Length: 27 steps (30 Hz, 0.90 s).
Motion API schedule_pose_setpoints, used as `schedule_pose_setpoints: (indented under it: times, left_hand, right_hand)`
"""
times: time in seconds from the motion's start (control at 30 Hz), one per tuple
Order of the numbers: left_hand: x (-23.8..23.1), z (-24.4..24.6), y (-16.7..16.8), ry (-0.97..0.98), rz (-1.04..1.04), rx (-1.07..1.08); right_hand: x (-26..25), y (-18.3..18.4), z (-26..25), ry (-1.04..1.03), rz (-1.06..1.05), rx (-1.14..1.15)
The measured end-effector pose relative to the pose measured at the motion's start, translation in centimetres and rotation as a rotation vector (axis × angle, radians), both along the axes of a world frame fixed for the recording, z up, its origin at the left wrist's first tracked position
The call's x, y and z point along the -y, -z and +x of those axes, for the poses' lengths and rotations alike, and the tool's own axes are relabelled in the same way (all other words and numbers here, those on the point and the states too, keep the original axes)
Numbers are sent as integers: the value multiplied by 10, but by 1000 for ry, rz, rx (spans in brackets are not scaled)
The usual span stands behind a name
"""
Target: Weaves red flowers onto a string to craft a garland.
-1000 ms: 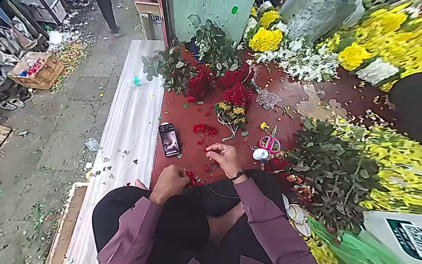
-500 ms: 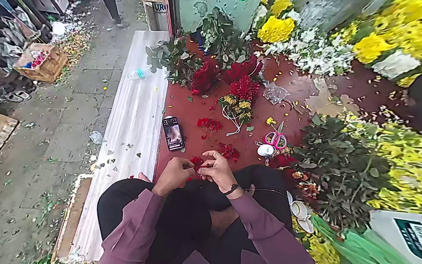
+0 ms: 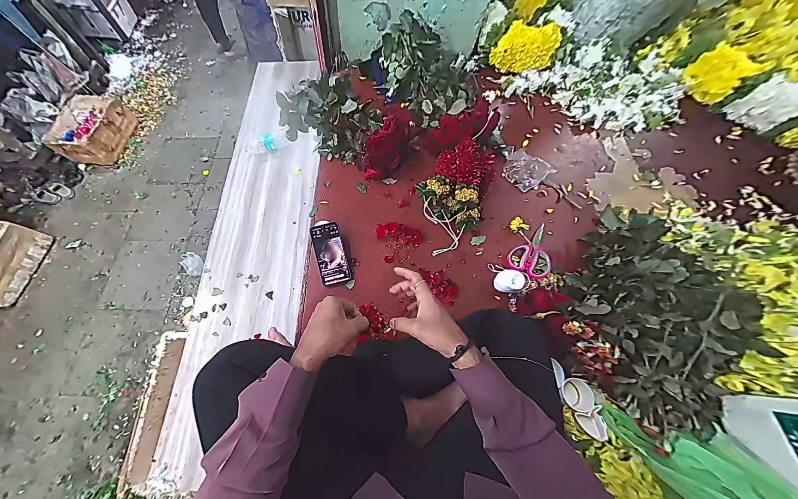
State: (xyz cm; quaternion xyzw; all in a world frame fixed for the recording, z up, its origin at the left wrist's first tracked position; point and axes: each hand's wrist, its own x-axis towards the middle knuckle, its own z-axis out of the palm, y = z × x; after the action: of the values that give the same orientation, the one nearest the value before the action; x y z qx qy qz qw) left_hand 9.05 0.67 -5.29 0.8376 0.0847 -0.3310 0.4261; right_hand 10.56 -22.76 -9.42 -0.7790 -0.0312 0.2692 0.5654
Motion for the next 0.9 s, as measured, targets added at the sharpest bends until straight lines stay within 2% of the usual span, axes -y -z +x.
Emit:
schedule_pose_setpoints:
  times: [0.1,0.23,0.3,0.37,0.43,0.5,0.57,0.6,0.63,0.67,0.73,0.8,0.9]
  left_hand:
    - [-1,2,-1,-16,37,-23]
    - [-7,1,-2,-86,75,-28]
    - [-8,2,-1,-132,91,-25]
    - [-8,3,1,-125,138,-22]
    - [-7,1,0,11,174,-47]
    - [-6,-3,-9,296,-12,-83]
    - [-3,-3,-20,468,-473,-42]
    - [0,-2,-24,409,-671,6]
    - [2,-3,-28,264,-767,71]
    - [2,-2,-30,79,-752,142]
    - [0,1,-22,-203,-436,241]
    - [-3,1,-6,-227,-105,220]
    - [-4,-3,-2,-81,-24,74]
  right_hand:
    - [0,9,-1,-138,117,-96]
    - [11,7,6,-90,-4,-64]
    - [20,1,10,-210,-13,-66]
    - [21,-6,8,-353,66,-46]
    - [15,-11,3,-354,243,-11]
    - [9,-10,4,-282,395,0]
    - [8,1,8,-285,463,-42]
    - [8,8,7,-302,501,-95]
    - [8,13,3,-299,558,-156]
    - [6,14,-4,-290,586,-189]
    - [-4,5,-7,-306,607,-140]
    - [-9,-3,-6,-338,595,-41]
    - [-1,-12,-4,-251,594,18]
